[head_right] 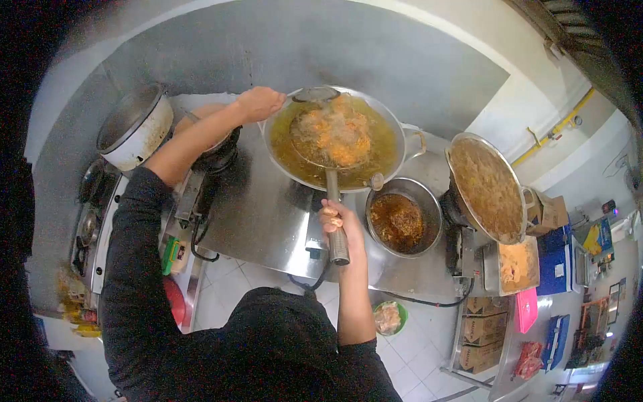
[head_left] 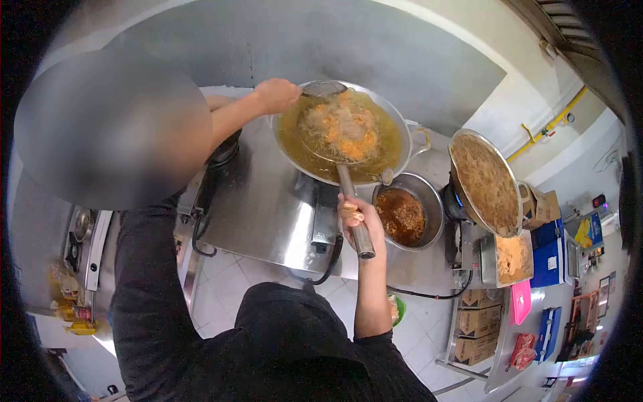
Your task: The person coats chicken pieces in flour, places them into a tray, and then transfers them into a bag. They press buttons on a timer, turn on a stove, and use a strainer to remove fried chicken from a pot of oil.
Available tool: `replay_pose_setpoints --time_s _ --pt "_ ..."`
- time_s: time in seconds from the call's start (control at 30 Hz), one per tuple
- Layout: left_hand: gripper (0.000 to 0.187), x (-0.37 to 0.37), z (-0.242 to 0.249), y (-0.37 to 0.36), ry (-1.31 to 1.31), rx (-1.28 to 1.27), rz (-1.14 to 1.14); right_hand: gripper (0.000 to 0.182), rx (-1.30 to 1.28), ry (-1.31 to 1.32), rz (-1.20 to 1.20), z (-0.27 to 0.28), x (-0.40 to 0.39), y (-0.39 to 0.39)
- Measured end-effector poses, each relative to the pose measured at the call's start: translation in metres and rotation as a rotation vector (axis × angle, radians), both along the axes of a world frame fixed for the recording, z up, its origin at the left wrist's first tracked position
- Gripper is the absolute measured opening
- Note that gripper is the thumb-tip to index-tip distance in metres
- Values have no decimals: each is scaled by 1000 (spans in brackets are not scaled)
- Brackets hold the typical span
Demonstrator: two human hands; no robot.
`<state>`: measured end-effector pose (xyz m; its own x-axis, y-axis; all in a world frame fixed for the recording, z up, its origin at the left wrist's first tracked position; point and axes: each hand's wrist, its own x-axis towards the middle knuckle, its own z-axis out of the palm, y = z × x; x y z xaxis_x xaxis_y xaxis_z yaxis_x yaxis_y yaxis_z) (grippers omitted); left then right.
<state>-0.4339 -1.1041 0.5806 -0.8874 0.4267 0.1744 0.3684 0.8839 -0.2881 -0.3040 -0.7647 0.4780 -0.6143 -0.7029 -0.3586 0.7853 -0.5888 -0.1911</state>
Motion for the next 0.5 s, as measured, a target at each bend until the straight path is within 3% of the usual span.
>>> replay_pose_setpoints --time_s 0.1,0.27,0.5 --pt "26 21 8 -2 -29 36 -9 20 5 -20 2 -2 4 4" --pt "24 33 31 7 48 -110 14 20 -3 -15 9 -10 8 3" --pt "18 -27 29 23 50 -21 102 20 12 -44 22 -1 14 3"
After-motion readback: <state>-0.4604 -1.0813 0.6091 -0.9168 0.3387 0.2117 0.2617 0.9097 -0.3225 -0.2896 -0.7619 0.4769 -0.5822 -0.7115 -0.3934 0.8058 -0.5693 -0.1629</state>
